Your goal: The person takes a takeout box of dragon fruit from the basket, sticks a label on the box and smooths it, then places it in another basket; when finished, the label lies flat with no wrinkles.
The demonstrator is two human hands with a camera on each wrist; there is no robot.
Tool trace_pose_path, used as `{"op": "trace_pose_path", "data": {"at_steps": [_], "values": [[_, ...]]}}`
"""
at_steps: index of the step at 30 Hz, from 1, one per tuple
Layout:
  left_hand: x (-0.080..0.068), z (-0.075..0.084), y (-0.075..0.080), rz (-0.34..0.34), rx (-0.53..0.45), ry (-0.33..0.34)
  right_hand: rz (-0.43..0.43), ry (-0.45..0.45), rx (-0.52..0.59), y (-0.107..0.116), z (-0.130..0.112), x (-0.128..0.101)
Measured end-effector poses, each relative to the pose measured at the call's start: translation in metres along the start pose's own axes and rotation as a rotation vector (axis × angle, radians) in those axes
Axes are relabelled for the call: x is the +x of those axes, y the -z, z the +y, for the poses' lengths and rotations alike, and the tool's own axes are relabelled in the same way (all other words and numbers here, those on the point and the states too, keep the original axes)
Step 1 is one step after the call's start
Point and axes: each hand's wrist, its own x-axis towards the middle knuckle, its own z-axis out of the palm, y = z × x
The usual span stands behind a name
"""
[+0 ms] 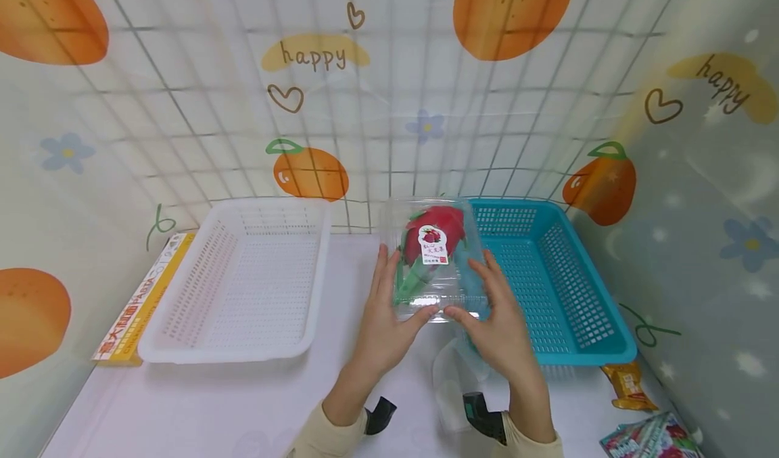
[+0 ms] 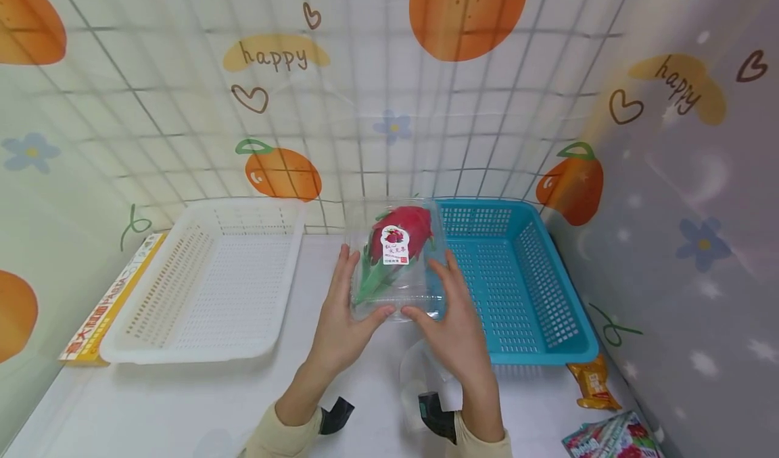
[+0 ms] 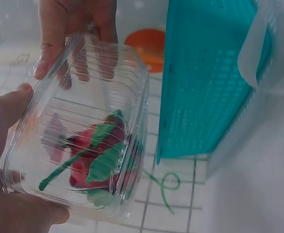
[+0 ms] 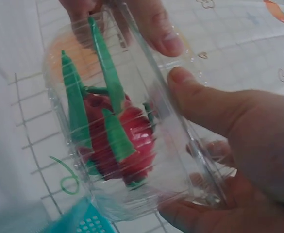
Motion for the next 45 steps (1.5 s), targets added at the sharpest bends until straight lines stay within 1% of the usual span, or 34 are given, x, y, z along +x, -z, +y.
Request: {"op": "trace_pose_path", "data": {"at_steps": [9,13,19,28,32,39,45], "values": [[0.004,0.014,-0.021,-0.056,-0.032,-0.042,0.065,0.001,-0.001,0.026,0.005,-0.005],[0.006,0.020,-0.030,-0.085,-0.024,-0.059,0.101,-0.011,-0.015,0.035,0.009,-0.008],[0.007,0.027,-0.041,-0.123,-0.002,-0.072,0.153,-0.042,-0.065,0.046,0.010,-0.013],[0.009,0.033,-0.055,-0.174,-0.014,-0.107,0.191,-0.108,-0.091,0.059,0.014,-0.016],[0.009,0.034,-0.063,-0.196,-0.001,-0.116,0.200,-0.137,-0.092,0.065,0.018,-0.017],[0.008,0.035,-0.075,-0.247,0.019,-0.100,0.211,-0.183,-0.116,0.073,0.027,-0.019],[0.008,0.035,-0.080,-0.260,0.049,-0.103,0.222,-0.209,-0.134,0.075,0.030,-0.019]]}}
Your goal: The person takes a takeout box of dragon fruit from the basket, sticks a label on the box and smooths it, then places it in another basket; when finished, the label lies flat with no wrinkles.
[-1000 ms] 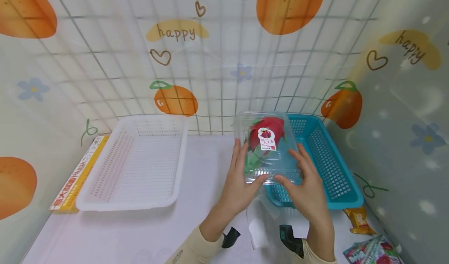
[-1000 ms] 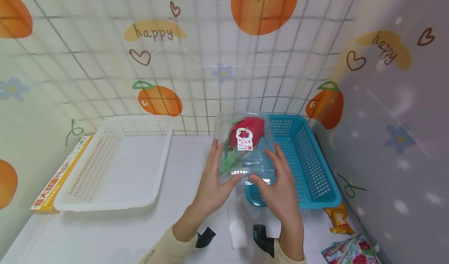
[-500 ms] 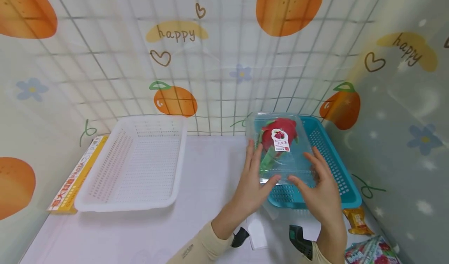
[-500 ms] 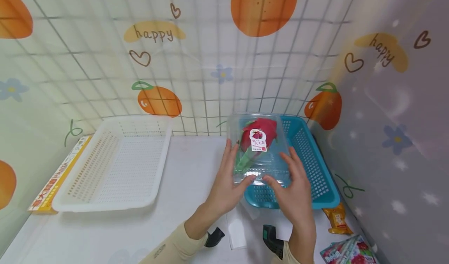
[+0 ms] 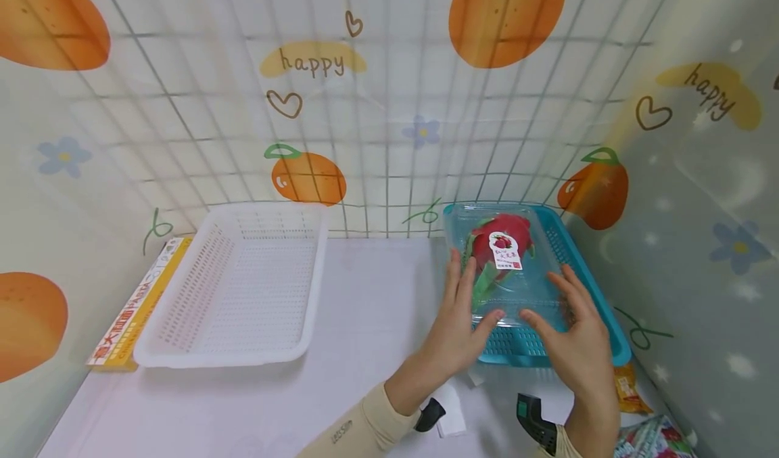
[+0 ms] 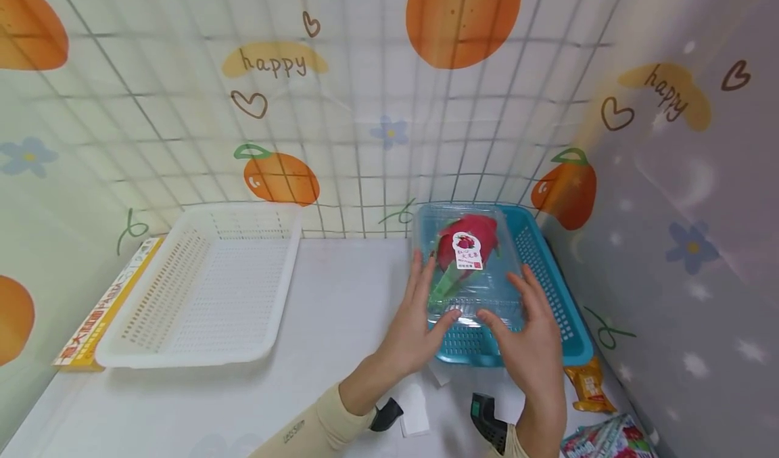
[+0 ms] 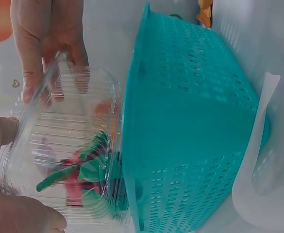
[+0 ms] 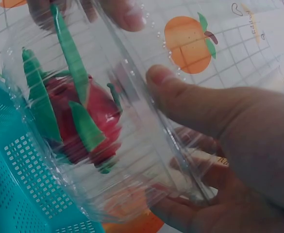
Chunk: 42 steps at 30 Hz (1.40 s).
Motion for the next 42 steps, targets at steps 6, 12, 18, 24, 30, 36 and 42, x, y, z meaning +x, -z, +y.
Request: {"op": "trace_pose_path", "data": {"at_steps": [6,12,18,24,30,36,42], "values": [[0.003,-0.002,-0.007,-0.002,0.017,-0.034,0.013,-0.041,0.000,0.000,0.005,0.001],[0.006,-0.003,-0.012,-0.005,0.032,-0.052,0.024,-0.063,-0.012,0.001,0.008,0.004],[0.009,-0.004,-0.015,-0.008,0.037,-0.058,0.024,-0.058,-0.008,-0.001,0.012,0.007],[0.012,-0.007,-0.021,-0.022,0.047,-0.042,0.032,-0.067,0.007,-0.003,0.017,0.008],[0.015,-0.009,-0.026,-0.034,0.066,-0.011,0.034,-0.070,0.011,-0.004,0.020,0.011],[0.017,-0.011,-0.029,-0.044,0.082,0.004,0.032,-0.097,0.000,-0.007,0.025,0.013],[0.019,-0.011,-0.032,-0.053,0.070,0.018,0.033,-0.127,-0.006,-0.009,0.029,0.013]]}}
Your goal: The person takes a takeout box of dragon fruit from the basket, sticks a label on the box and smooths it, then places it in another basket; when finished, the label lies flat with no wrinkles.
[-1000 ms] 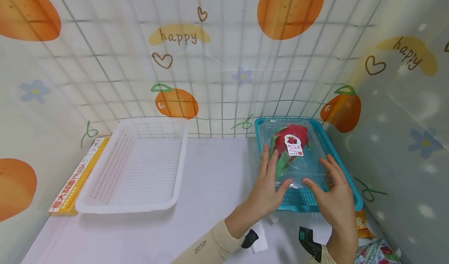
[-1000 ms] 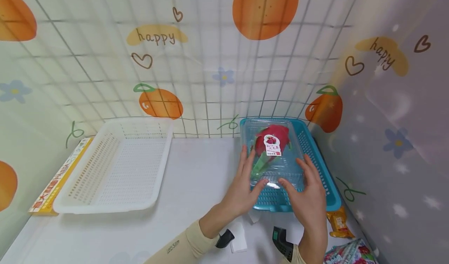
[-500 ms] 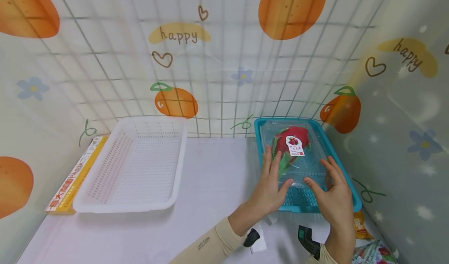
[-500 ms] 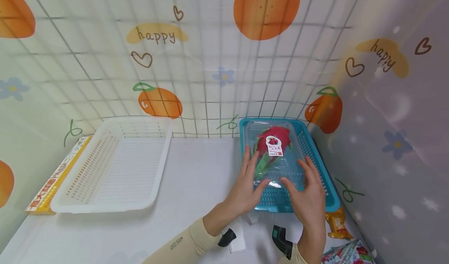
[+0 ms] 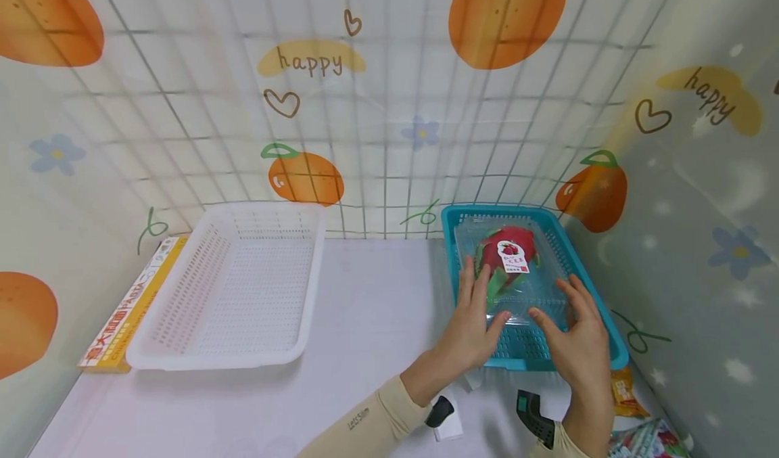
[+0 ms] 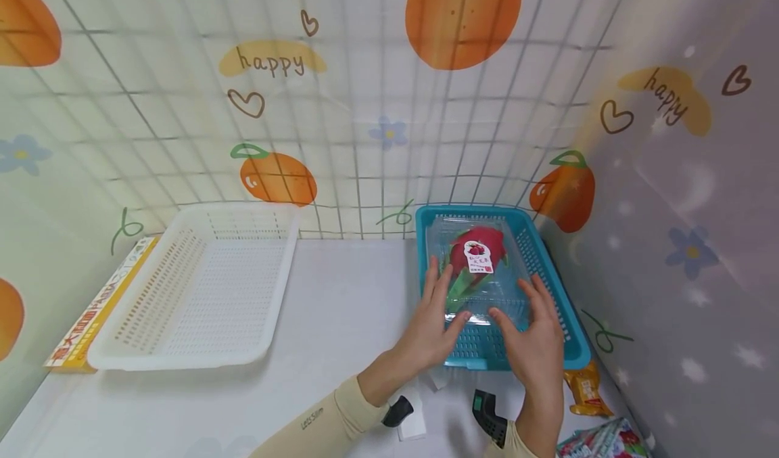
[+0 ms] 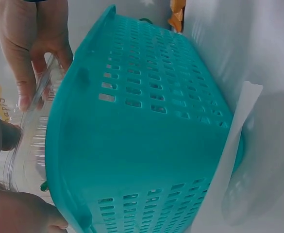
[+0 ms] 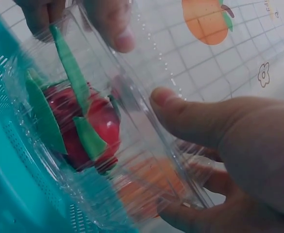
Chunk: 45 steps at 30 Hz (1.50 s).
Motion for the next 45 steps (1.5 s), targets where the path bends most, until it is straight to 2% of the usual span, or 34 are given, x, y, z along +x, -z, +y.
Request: {"op": "trace_pose_path", "data": {"at_steps": [20,33,45], "values": [[0.006,-0.002,-0.013,-0.026,0.007,0.085,-0.006,-0.059,-0.064,-0.002,0.008,0.000],[0.014,0.000,-0.014,-0.078,0.079,0.117,-0.012,-0.096,-0.128,-0.003,0.011,0.004],[0.016,0.008,-0.017,-0.054,0.131,0.189,-0.022,-0.130,-0.139,-0.004,0.008,0.007]]}}
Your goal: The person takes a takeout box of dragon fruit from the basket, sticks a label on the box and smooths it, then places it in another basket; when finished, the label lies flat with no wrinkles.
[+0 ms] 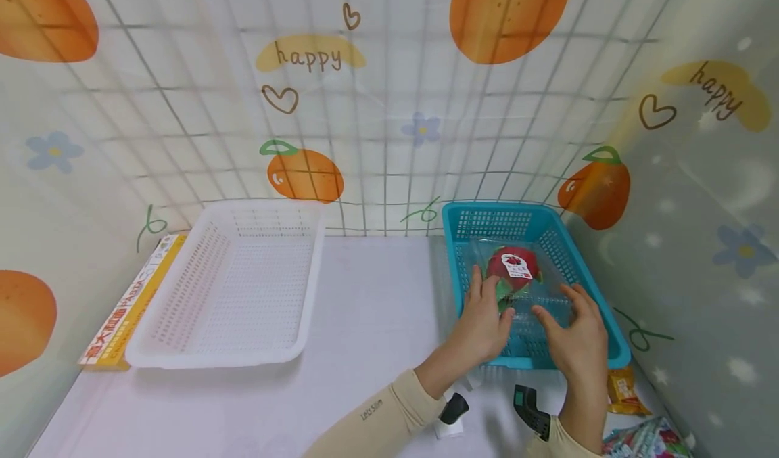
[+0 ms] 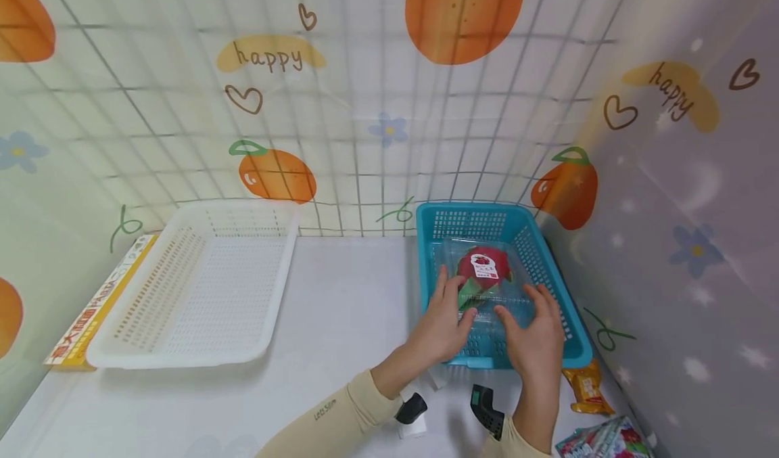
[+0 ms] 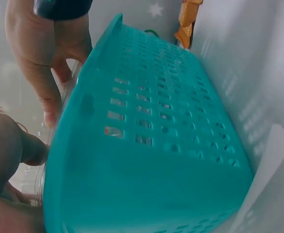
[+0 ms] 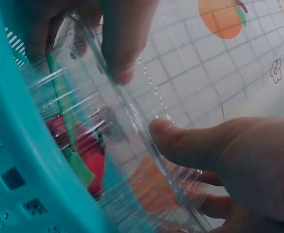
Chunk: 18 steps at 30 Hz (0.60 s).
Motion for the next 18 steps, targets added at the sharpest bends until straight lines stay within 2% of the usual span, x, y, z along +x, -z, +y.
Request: {"op": "trace_pose_path", "data": {"at_steps": [9,18], "values": [[-0.0001,0.0046,-0.0041,0.018,0.044,0.040,-0.001,-0.028,0.005,-0.0017,0.0004,0.0034],[0.0018,0.0058,-0.0092,0.000,0.080,0.094,-0.004,-0.056,0.026,-0.0057,0.0042,0.0061]]}}
